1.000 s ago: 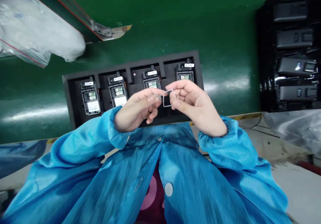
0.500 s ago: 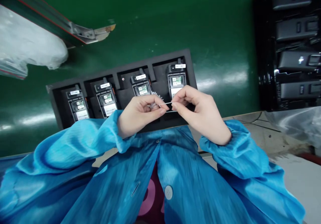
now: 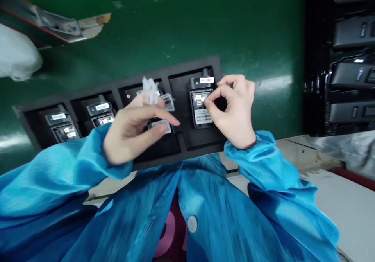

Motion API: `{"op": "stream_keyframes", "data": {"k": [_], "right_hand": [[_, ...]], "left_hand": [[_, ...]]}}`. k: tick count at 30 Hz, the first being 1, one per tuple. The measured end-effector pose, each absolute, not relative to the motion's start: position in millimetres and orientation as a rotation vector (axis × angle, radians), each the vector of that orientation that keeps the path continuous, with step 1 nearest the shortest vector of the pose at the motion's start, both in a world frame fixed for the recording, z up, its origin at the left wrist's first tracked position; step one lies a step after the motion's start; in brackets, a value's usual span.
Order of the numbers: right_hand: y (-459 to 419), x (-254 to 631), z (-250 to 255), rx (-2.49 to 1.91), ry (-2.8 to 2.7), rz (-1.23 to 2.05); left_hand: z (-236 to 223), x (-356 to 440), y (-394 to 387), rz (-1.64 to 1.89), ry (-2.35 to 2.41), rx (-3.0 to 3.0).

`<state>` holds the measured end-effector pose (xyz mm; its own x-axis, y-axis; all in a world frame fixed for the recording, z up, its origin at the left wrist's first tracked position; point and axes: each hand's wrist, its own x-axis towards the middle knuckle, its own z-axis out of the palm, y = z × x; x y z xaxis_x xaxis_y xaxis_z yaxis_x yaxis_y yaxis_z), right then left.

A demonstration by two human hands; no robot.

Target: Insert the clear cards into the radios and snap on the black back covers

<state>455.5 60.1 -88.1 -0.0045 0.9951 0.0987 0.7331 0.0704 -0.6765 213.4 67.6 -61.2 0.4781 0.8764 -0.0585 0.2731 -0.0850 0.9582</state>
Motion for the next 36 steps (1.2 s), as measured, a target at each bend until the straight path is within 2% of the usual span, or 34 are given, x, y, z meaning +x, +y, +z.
{"op": "stream_keyframes", "data": {"k": [6,10,18,36], "right_hand": [[67,455,-107,-1.765,-1.766,0.421],[68,452,-104,-1.780,-1.774,0.391],[69,452,-105,-1.836,-1.888,0.353],[68,461,-108,-1.759,-1.934,0.337]], "left_hand": [[-95,224,72,0.523,0.878,2.419],[-103,229,76,0.445,0.864,2.707],[-111,233,83,0.450,0.869,2.864],[-112,230,90,0.446,0.829,2.739]]}}
